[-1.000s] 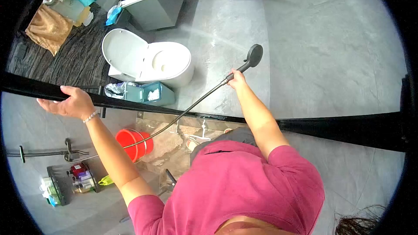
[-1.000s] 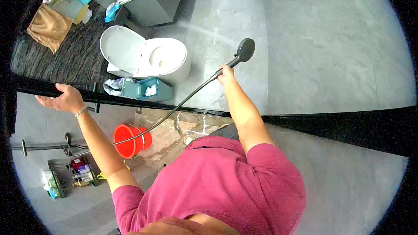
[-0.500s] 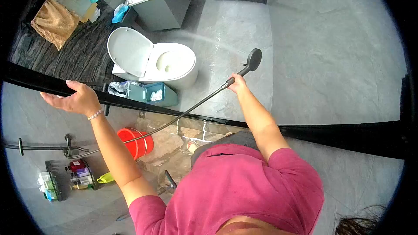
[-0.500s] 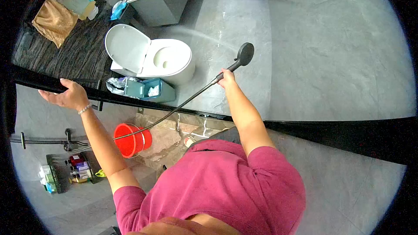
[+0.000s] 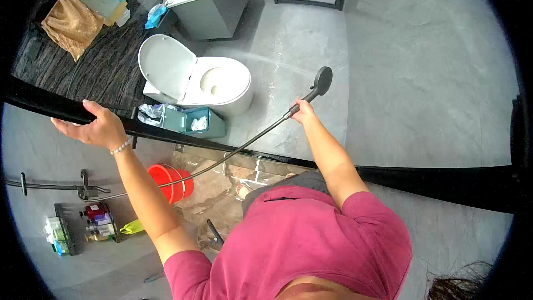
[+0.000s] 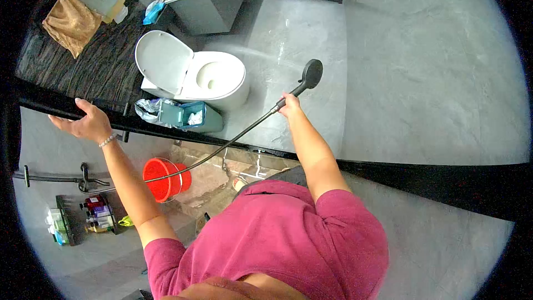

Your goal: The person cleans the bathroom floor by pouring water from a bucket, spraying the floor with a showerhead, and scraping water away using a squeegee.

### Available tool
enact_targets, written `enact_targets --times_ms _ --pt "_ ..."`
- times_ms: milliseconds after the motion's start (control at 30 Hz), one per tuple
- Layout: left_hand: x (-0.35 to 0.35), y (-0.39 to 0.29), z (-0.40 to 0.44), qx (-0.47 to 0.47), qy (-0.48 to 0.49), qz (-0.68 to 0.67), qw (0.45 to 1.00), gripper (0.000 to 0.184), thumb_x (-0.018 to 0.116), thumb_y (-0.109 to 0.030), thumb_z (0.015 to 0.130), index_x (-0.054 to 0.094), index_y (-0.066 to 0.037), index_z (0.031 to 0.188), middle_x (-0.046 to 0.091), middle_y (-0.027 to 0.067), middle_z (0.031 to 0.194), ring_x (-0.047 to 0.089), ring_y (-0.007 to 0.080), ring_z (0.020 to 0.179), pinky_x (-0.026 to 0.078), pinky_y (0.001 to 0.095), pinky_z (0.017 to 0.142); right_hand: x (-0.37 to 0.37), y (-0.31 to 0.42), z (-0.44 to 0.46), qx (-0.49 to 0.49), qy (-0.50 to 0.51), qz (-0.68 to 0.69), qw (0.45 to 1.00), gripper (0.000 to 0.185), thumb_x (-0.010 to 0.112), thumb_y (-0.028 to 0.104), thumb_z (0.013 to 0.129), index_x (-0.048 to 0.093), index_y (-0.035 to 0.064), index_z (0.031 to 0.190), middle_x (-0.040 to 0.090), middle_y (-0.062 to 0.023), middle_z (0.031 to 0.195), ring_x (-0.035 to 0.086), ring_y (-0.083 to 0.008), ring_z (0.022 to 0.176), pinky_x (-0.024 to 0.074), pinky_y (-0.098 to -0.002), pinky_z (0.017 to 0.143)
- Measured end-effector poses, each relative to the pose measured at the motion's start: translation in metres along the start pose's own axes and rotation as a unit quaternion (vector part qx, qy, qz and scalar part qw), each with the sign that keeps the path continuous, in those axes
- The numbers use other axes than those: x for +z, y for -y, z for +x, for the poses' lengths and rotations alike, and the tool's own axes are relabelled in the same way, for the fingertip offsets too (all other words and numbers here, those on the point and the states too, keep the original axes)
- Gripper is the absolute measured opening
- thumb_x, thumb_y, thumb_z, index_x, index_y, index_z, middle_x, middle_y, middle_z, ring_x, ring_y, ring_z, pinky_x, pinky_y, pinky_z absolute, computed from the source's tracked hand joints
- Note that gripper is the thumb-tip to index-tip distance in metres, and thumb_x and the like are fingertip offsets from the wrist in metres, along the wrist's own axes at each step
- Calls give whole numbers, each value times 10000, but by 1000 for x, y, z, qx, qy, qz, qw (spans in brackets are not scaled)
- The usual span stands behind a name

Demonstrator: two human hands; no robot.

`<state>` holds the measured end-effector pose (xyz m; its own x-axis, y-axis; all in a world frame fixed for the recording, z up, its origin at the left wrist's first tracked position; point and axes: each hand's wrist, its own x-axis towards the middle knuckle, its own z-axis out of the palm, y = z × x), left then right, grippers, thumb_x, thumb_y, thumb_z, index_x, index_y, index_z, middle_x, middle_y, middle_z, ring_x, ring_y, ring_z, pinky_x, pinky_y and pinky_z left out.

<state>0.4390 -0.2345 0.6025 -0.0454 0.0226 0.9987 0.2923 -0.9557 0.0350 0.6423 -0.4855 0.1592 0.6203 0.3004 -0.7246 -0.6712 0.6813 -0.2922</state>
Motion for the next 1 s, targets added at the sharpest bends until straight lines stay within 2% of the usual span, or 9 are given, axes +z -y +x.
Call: enact_targets --times_ms 133,200,300,367,433,500,667,1000 --pt "6 21 4 20 -5 36 999 660 581 -201 730 204 65 1202 294 234 1200 338 327 1103 287 372 936 2 -2 3 -16 -37 27 999 78 472 120 778 398 99 791 413 -52 683 416 -197 628 345 -424 561" --pt "7 28 5 20 -2 55 998 667 582 -208 730 202 67 1204 294 235 1200 336 329 1104 287 375 935 -2 -1 4 -73 -79 50 993 82 475 115 774 401 99 806 409 -47 676 413 -195 624 346 -413 560" --pt "9 44 10 38 1 44 998 696 588 -240 724 196 72 1208 287 241 1206 317 337 1118 268 386 944 -3 1 2 -110 -78 103 985 115 476 101 774 390 92 850 395 -60 731 412 -187 661 358 -413 581" --pt "12 51 11 63 -6 84 994 720 595 -258 711 194 70 1211 280 244 1214 304 341 1129 259 393 946 2 5 -7 -126 -73 124 982 116 473 94 777 389 90 856 391 -60 748 412 -186 672 363 -413 601" --pt "10 52 11 42 -3 73 996 731 596 -263 701 192 65 1214 277 244 1220 301 349 1129 256 397 947 1 10 -12 -144 -67 145 977 118 470 86 779 387 89 863 387 -61 765 413 -185 683 368 -413 620" --pt "9 53 12 49 2 79 996 718 589 -238 698 192 65 1213 279 238 1221 303 349 1128 258 395 945 1 13 -13 -135 -70 179 972 127 466 74 781 386 90 878 385 -52 776 414 -182 697 374 -404 653" --pt "7 46 14 27 0 77 997 697 579 -203 687 202 55 1213 296 225 1207 324 340 1112 278 387 935 -2 14 -4 -156 -40 190 968 113 475 75 775 391 101 845 389 -36 746 416 -174 671 370 -382 641" --pt "4 41 20 23 7 61 998 679 561 -114 674 181 43 1213 302 233 1188 342 334 1098 292 365 935 10 14 -24 -126 -29 173 976 147 478 75 776 373 113 872 387 -35 772 410 -172 696 359 -390 672"
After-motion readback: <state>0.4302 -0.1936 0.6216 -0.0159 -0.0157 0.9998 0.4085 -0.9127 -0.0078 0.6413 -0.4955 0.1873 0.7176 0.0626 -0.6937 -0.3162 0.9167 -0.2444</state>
